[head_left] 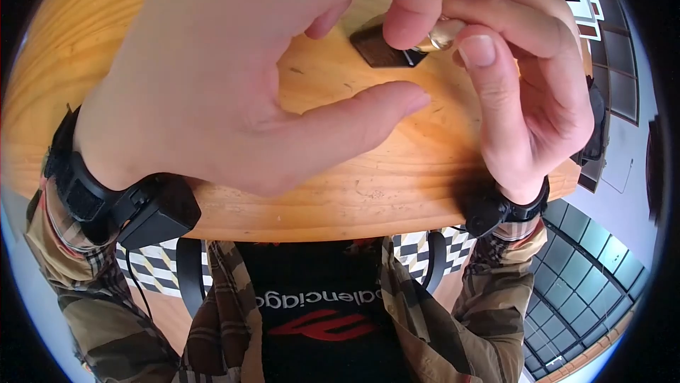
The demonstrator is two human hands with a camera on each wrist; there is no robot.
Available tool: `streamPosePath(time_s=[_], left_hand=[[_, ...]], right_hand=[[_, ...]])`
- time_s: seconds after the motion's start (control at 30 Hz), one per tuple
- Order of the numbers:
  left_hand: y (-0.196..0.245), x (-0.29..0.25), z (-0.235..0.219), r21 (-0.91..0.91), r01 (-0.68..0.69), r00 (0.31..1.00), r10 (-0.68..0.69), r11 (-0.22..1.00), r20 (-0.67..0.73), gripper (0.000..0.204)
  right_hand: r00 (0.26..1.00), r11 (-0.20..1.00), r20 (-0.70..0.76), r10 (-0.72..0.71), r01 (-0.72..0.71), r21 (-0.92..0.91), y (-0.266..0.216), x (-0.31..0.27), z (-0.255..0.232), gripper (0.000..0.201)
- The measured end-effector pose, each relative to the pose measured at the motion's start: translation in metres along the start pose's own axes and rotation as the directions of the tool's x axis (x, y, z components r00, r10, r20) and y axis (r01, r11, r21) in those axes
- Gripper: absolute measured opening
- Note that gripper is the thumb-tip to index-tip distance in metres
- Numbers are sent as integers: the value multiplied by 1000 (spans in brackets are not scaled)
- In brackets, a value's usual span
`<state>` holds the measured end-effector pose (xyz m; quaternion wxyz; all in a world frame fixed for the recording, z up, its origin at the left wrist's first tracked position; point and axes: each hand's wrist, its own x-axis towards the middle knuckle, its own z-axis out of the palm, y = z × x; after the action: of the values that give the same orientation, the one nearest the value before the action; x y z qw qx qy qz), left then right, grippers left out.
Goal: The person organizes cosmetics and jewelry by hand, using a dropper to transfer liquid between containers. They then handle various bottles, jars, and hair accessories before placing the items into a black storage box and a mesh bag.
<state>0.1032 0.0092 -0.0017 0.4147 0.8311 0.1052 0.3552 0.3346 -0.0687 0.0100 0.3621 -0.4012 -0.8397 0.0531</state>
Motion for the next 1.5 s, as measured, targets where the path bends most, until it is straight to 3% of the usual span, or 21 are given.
streamPosePath(time_s=[0.07, 0.1, 0.17, 0.3, 0.37, 0.43, 0.47, 0.53, 0.6, 0.63, 0.67, 0.73, 0.97, 1.07, 1.13, 1.27, 1.33, 1.37, 1.43, 1.5], left_hand=[[-1, -3, -2, 10, -31, 999, 31, 999, -14, 20], [-10, 2, -4, 13, -46, 999, 46, 999, -20, 20], [-1, -3, 0, 21, -82, 996, 83, 996, -31, 20], [0, 2, 6, 48, -146, 987, 149, 988, -59, 21], [1, 1, 4, 51, -160, 985, 163, 986, -63, 21], [5, 1, -5, 131, 4, 995, -17, 991, 100, 34], [5, 3, -9, 132, 3, 995, -16, 991, 99, 34], [5, 7, -16, 190, -125, 959, 70, 974, 273, 40], [5, 8, -19, 214, -177, 936, 97, 961, 338, 40], [4, 8, -20, 235, -233, 907, 124, 944, 402, 41], [1, 7, -20, 234, -234, 907, 125, 944, 403, 41], [-6, 4, -19, 16, -192, 911, 172, 981, 374, 41], [-5, 5, -19, -68, -166, 892, 179, 984, 414, 34], [-7, 2, -14, -90, -155, 906, 178, 984, 384, 27], [-7, -3, -10, -126, -89, 936, 127, 988, 330, 24], [0, 7, -15, -61, -86, 928, 102, 994, 359, 23], [4, 28, -21, -17, -151, 781, 130, 988, 611, 22], [2, 23, -20, -19, -151, 780, 131, 988, 612, 22], [-5, 6, -15, -116, -141, 903, 176, 983, 393, 22], [-11, 0, -10, -155, -151, 913, 198, 976, 357, 23]], right_hand=[[990, 985, -39, 134, -129, 116, -4, -2, 2, 15], [990, 984, -38, 136, -131, 117, -9, -1, 4, 15], [937, 920, -115, 328, -290, 265, -22, 5, 8, 9], [938, 932, -154, 311, -269, 244, -14, -3, 4, 23], [957, 922, 45, 285, -287, 260, -19, -2, -4, 46], [947, 910, 106, 302, -320, 265, -21, -1, -5, 54], [935, 897, 169, 312, -349, 271, -22, 0, -4, 61], [941, 899, 171, 292, -331, 287, -22, 1, -3, 61], [931, 963, 322, 172, -228, 146, -20, 5, -6, 59], [920, 951, 352, 175, -251, 183, -19, 7, -6, 55], [920, 951, 352, 176, -251, 181, -20, 8, -5, 55], [926, 949, 318, 202, -266, 172, -20, 8, -3, 51], [920, 955, 335, 202, -261, 142, -18, 11, -2, 43], [923, 965, 358, 139, -208, 161, -10, 10, -2, 40], [948, 987, 315, 42, -88, 132, -2, 8, 2, 38], [930, 985, 354, 98, -142, 102, -8, 6, 5, 35], [953, 989, 292, 78, -111, 98, -5, 3, 9, 31], [953, 989, 292, 80, -113, 98, -5, 4, 9, 31], [965, 987, 254, 73, -106, 120, -6, 6, 8, 29], [963, 991, 256, 82, -106, 81, -3, 3, 1, 29]])
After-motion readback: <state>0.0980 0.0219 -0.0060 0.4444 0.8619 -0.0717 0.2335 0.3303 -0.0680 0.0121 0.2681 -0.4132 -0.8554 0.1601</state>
